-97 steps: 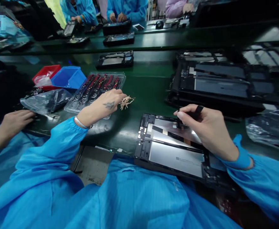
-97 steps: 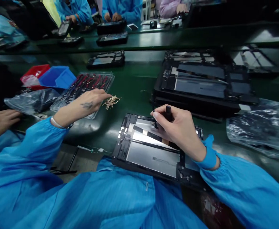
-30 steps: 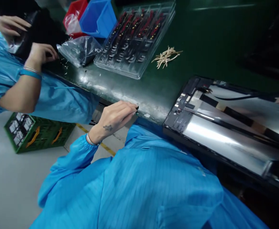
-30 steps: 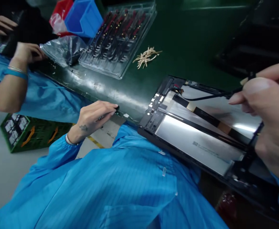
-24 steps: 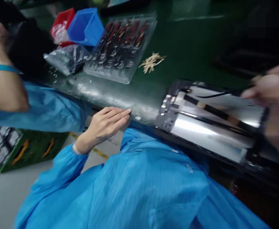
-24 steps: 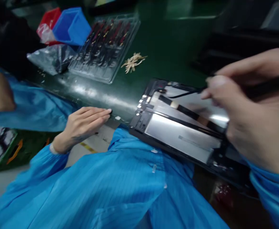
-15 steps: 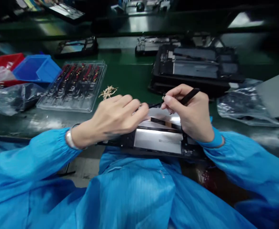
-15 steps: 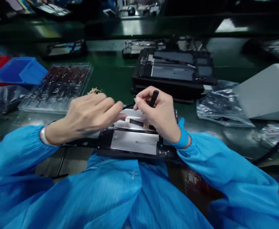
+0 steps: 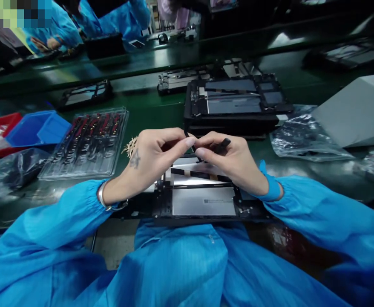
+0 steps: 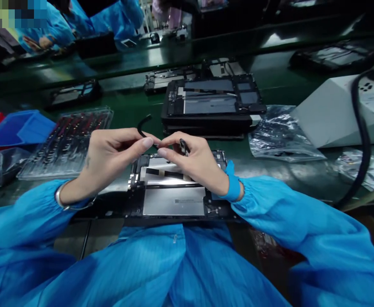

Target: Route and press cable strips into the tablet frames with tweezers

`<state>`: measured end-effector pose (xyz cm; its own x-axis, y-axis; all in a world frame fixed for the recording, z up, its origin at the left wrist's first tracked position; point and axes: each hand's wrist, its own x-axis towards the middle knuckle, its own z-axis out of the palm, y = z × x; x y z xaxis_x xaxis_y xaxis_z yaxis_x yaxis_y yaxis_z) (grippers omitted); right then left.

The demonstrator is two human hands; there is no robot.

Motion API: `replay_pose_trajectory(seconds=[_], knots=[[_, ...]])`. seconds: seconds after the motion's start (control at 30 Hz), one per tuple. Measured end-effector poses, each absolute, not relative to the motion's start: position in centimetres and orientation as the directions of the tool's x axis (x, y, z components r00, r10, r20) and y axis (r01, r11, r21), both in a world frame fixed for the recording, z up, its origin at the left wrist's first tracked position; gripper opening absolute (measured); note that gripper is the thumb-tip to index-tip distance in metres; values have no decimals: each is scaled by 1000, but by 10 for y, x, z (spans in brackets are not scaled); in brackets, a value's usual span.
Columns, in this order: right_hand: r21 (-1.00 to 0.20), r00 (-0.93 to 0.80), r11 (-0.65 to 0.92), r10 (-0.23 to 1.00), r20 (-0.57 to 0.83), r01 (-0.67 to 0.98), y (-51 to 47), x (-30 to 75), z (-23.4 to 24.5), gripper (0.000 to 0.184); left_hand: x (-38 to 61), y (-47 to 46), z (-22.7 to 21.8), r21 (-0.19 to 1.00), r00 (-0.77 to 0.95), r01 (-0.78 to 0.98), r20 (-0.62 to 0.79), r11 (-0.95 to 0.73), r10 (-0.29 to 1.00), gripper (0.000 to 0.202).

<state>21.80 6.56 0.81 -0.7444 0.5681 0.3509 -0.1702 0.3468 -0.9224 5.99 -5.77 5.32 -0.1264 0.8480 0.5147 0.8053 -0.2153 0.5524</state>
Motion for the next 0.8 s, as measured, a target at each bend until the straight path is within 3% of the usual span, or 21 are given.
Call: replay_pose_trajectory(seconds=[0.17,0.33,0.43,0.57,0.8], knots=[[-875,-706,458,568,422,-155,65,220,8,29,64,-59,52,651,-198,741,448,-167,872,30],[-775,-732,632,515,446,-28,79,241,22,20,45,-71,38,579,-88,809,291,-102,953,33],[-698,-821,711,446,357,82,95,259,29,18,31,-78,27,527,-24,846,186,-79,982,30],[-657,-926,738,339,167,152,113,272,27,17,22,-78,16,529,-21,847,145,-59,989,30],[-632,-957,741,290,-5,228,125,268,19,22,23,-68,7,522,88,834,197,-180,976,25]])
